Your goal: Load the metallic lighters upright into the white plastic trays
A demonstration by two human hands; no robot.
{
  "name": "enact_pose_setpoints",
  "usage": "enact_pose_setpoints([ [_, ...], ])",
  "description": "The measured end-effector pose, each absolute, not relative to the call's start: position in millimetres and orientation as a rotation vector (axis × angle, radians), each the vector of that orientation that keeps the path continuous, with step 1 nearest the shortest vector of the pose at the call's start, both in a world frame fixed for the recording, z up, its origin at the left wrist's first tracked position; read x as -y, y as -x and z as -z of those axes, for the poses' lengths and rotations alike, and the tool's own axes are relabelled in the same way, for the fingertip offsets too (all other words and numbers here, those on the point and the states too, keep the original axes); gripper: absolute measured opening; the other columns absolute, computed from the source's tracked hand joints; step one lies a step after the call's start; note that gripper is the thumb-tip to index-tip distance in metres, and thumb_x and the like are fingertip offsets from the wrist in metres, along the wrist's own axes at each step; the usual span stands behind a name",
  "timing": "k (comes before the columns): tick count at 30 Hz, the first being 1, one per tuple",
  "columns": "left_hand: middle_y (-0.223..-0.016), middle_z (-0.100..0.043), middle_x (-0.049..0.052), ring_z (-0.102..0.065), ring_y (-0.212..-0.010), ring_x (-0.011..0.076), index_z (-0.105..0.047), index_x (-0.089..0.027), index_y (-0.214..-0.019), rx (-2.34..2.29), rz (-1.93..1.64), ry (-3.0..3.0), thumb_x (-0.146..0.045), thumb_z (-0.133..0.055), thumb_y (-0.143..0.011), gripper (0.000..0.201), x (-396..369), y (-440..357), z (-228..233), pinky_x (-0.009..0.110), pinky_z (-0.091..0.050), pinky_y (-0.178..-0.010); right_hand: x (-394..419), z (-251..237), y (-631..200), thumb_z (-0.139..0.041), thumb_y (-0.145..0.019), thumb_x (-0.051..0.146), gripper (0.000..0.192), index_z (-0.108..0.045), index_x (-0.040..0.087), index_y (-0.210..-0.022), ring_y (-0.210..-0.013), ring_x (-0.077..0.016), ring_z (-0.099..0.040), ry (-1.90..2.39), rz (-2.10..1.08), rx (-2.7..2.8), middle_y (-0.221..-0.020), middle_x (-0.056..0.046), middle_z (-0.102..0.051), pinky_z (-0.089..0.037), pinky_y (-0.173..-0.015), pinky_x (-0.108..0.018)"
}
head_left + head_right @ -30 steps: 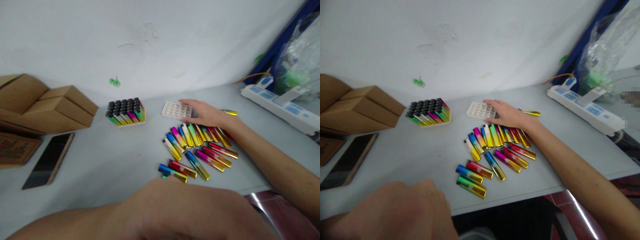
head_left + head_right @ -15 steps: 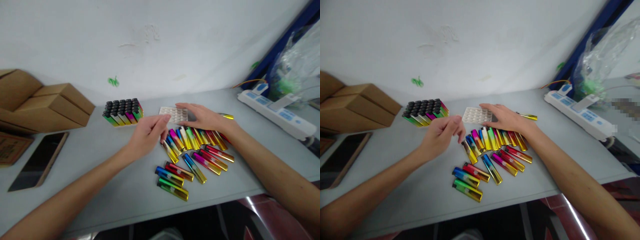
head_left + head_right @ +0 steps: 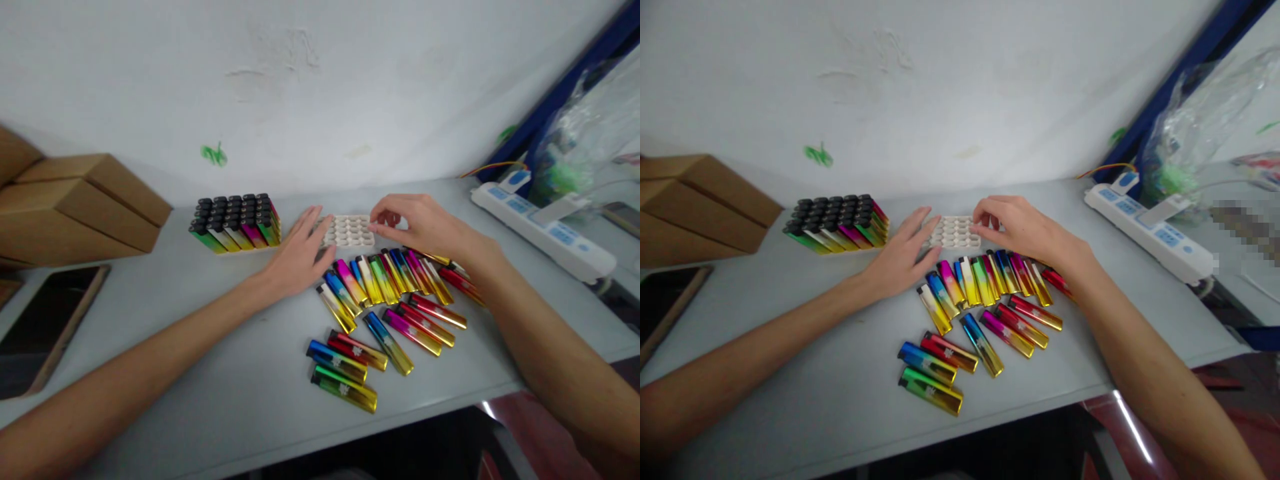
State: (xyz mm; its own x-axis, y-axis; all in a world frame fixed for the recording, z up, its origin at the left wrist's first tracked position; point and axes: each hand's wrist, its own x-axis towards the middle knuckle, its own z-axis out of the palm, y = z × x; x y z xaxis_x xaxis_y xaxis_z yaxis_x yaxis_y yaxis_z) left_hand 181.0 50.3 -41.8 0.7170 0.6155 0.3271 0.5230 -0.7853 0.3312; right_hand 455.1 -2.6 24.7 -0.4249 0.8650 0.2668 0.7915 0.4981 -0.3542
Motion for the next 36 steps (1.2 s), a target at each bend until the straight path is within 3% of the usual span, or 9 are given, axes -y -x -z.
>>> enact_pose_setpoints([
  [4, -0.153, -0.048, 0.022, -0.046, -0.145, 0.0353, -0.046, -0.010, -0.151, -0.906, -0.629, -2.652, -0.040, -0.053, -0.100, 0.059, -51.6, -181.4, 40.6, 0.051, -0.037, -0.125, 17.8, -37.7, -441.1, -0.066, -0.096, 0.054, 0.037, -0.073, 0.019, -0.098, -0.070, -0.0187, -0.062, 1.471, -0.457, 2.439, -0.081, -0.005, -0.072, -0.043, -0.069, -0.031],
  [10, -0.142, -0.055, 0.015, -0.056, -0.134, 0.0312, -0.050, -0.016, -0.144, -0.909, -0.721, -2.596, -0.041, -0.061, -0.097, 0.054, -52.9, -181.1, 42.2, 0.048, -0.044, -0.120, 34.8, -34.7, -417.9, -0.062, -0.095, 0.063, 0.046, -0.071, 0.018, -0.104, -0.083, -0.0234, -0.064, 1.508, -0.485, 2.572, -0.099, -0.009, -0.070, -0.046, -0.078, -0.036],
  [15, -0.150, -0.049, 0.021, -0.049, -0.142, 0.0329, -0.040, -0.010, -0.149, -0.980, -0.779, -2.573, -0.040, -0.066, -0.094, 0.067, -51.4, -182.4, 45.9, 0.049, -0.040, -0.123, 41.0, -35.4, -410.1, -0.063, -0.099, 0.050, 0.035, -0.071, 0.018, -0.111, -0.095, -0.0257, -0.065, 1.465, -0.506, 2.611, -0.110, -0.011, -0.066, -0.049, -0.090, -0.040],
  [20, -0.140, -0.053, 0.021, -0.051, -0.138, 0.0354, -0.051, -0.011, -0.133, -0.963, -0.828, -2.589, -0.039, -0.066, -0.093, 0.051, -50.3, -182.7, 49.4, 0.052, -0.042, -0.121, 34.3, -35.6, -409.8, -0.070, -0.096, 0.040, 0.025, -0.073, 0.019, -0.110, -0.095, -0.0239, -0.065, 1.373, -0.633, 2.565, -0.108, -0.009, -0.067, -0.050, -0.091, -0.039],
  [25, -0.136, -0.056, 0.019, -0.055, -0.133, 0.0340, -0.051, -0.013, -0.130, -0.922, -0.837, -2.556, -0.038, -0.069, -0.091, 0.049, -50.0, -181.2, 50.1, 0.052, -0.046, -0.117, 23.9, -31.7, -411.0, -0.077, -0.090, 0.043, 0.028, -0.071, 0.020, -0.106, -0.098, -0.0215, -0.067, 1.199, -1.077, 2.186, -0.106, -0.007, -0.071, -0.053, -0.091, -0.037],
  [28, -0.141, -0.054, 0.020, -0.053, -0.136, 0.0343, -0.049, -0.013, -0.135, -0.942, -0.821, -2.524, -0.041, -0.071, -0.090, 0.058, -51.4, -181.5, 48.4, 0.053, -0.044, -0.119, 21.1, -25.8, -411.8, -0.080, -0.087, 0.039, 0.028, -0.067, 0.020, -0.104, -0.090, -0.0183, -0.070, 1.122, -1.466, 1.761, -0.098, -0.004, -0.073, -0.056, -0.081, -0.032],
  [31, -0.148, -0.050, 0.020, -0.051, -0.140, 0.0338, -0.044, -0.014, -0.144, -0.968, -0.863, -2.481, -0.044, -0.071, -0.090, 0.067, -49.5, -180.4, 40.3, 0.053, -0.043, -0.120, 18.8, -19.6, -412.6, -0.084, -0.084, 0.036, 0.031, -0.066, 0.021, -0.105, -0.084, -0.0168, -0.072, 1.059, -1.568, 1.493, -0.094, -0.002, -0.074, -0.057, -0.075, -0.030],
  [33, -0.144, -0.056, 0.016, -0.054, -0.137, 0.0301, -0.049, -0.018, -0.140, -0.948, -1.013, -2.447, -0.039, -0.063, -0.096, 0.051, -42.9, -176.9, 29.7, 0.052, -0.045, -0.118, 16.8, -16.9, -412.5, -0.086, -0.082, 0.037, 0.033, -0.067, 0.021, -0.105, -0.083, -0.0161, -0.072, 1.016, -1.512, 1.405, -0.094, -0.001, -0.074, -0.058, -0.076, -0.030],
  [36, -0.121, -0.066, 0.008, -0.063, -0.119, 0.0242, -0.061, -0.024, -0.118, -0.857, -1.363, -2.331, -0.030, -0.050, -0.104, 0.018, -25.3, -168.8, 7.2, 0.048, -0.052, -0.109, 13.4, -15.5, -411.9, -0.085, -0.082, 0.039, 0.034, -0.069, 0.022, -0.107, -0.083, -0.0155, -0.070, 1.009, -1.395, 1.337, -0.094, -0.001, -0.074, -0.058, -0.078, -0.031],
])
